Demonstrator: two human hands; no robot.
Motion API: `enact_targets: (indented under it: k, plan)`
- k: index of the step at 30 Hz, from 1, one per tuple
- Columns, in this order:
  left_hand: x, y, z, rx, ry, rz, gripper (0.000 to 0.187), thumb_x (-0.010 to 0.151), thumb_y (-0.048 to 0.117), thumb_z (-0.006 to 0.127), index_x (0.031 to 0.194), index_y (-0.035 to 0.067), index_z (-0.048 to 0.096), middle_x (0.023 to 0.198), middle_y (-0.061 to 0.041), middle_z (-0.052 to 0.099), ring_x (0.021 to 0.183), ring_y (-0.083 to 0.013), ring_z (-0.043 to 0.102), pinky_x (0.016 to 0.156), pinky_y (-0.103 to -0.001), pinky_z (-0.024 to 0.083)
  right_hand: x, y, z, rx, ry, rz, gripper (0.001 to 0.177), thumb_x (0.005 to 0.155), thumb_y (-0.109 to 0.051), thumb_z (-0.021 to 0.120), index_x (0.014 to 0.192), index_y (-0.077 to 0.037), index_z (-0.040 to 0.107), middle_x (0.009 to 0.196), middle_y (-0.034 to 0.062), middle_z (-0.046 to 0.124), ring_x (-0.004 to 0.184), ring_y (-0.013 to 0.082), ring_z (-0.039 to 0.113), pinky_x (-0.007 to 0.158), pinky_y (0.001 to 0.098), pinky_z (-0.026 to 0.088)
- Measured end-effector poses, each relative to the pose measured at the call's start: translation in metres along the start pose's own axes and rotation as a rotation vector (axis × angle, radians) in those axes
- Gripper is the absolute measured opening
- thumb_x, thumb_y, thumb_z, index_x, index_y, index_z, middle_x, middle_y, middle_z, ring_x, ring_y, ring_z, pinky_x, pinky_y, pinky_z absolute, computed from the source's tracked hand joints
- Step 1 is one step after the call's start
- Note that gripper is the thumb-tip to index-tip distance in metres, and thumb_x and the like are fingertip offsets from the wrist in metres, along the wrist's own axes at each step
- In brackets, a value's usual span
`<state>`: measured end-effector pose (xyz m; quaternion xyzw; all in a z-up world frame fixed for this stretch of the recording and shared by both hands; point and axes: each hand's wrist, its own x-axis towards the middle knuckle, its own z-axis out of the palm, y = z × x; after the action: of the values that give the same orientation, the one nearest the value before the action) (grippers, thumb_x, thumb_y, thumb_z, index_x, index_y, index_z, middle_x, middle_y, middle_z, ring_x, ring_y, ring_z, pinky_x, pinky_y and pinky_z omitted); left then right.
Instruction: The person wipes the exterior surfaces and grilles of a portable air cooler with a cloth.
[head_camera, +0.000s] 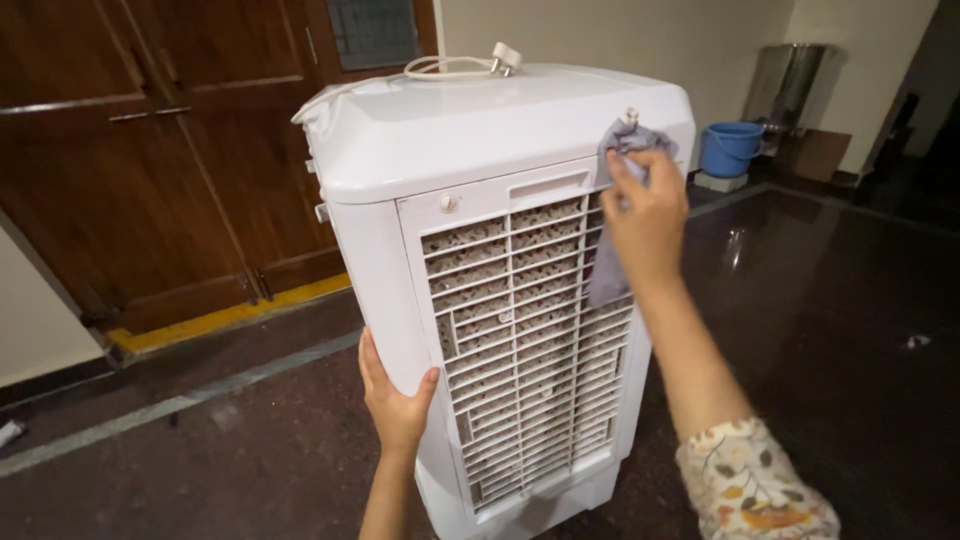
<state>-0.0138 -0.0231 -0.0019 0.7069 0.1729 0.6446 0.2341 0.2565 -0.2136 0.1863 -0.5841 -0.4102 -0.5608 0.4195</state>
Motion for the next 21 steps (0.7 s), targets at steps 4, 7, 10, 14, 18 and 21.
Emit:
enact_targets:
  k: [4, 7, 10, 14, 18, 21]
  plan:
    - [-0.003, 0.000, -0.009, -0.005, -0.002, 0.019, 0.105, 0.078, 0.036, 0.084, 0.161, 0.009, 0.026, 0.162, -0.024, 0.036, 0.143, -0.0440, 0.045, 0.114, -0.048, 0.042, 0.017, -0.003, -0.014, -0.052, -0.032, 0.080, 0.032, 0.084, 0.000, 0.075, 0.114, -0.008, 0.079, 0.113, 0.0123, 0.065, 0.105, 0.0329, 0.063, 0.092, 0.0434, 0.052]
    - [-0.004, 0.001, -0.011, 0.000, -0.005, -0.010, 0.105, 0.077, 0.035, 0.084, 0.161, 0.009, 0.027, 0.161, -0.024, 0.037, 0.143, -0.0432, 0.047, 0.113, -0.047, 0.042, 0.014, -0.019, -0.011, -0.008, -0.107, 0.028, 0.032, 0.081, -0.002, 0.076, 0.112, -0.008, 0.079, 0.111, 0.0119, 0.064, 0.104, 0.0319, 0.063, 0.092, 0.0431, 0.052]
    - [-0.004, 0.000, -0.027, -0.004, -0.021, -0.019, 0.105, 0.076, 0.034, 0.084, 0.161, 0.009, 0.027, 0.161, -0.025, 0.037, 0.143, -0.0437, 0.046, 0.113, -0.048, 0.042, 0.010, -0.028, -0.015, 0.058, -0.141, 0.049, 0.037, 0.081, 0.000, 0.073, 0.116, -0.008, 0.079, 0.113, 0.0126, 0.065, 0.102, 0.0322, 0.063, 0.090, 0.0427, 0.052]
    - [-0.002, 0.001, -0.041, 0.000, -0.032, -0.044, 0.107, 0.075, 0.035, 0.085, 0.160, 0.009, 0.026, 0.161, -0.025, 0.036, 0.142, -0.0432, 0.046, 0.112, -0.048, 0.043, 0.029, -0.032, -0.019, 0.069, -0.086, 0.220, 0.033, 0.087, -0.002, 0.070, 0.118, -0.008, 0.076, 0.120, 0.0133, 0.064, 0.108, 0.0311, 0.064, 0.092, 0.0405, 0.054]
    - [-0.003, 0.001, -0.058, 0.048, -0.057, -0.076, 0.110, 0.073, 0.036, 0.087, 0.160, 0.009, 0.026, 0.161, -0.025, 0.034, 0.143, -0.0441, 0.043, 0.113, -0.049, 0.041, 0.036, -0.110, -0.013, 0.279, -0.219, 0.122, 0.042, 0.084, -0.003, 0.066, 0.125, -0.008, 0.073, 0.130, 0.0149, 0.058, 0.112, 0.0313, 0.061, 0.092, 0.0380, 0.055]
    - [-0.004, 0.000, -0.072, 0.034, -0.084, -0.072, 0.106, 0.075, 0.045, 0.082, 0.157, 0.006, 0.027, 0.157, -0.026, 0.035, 0.141, -0.0436, 0.040, 0.112, -0.048, 0.037, 0.036, -0.202, -0.007, 0.501, -0.296, -0.094, 0.049, 0.085, -0.003, 0.065, 0.133, -0.009, 0.070, 0.136, 0.0159, 0.055, 0.118, 0.0340, 0.058, 0.100, 0.0423, 0.052]
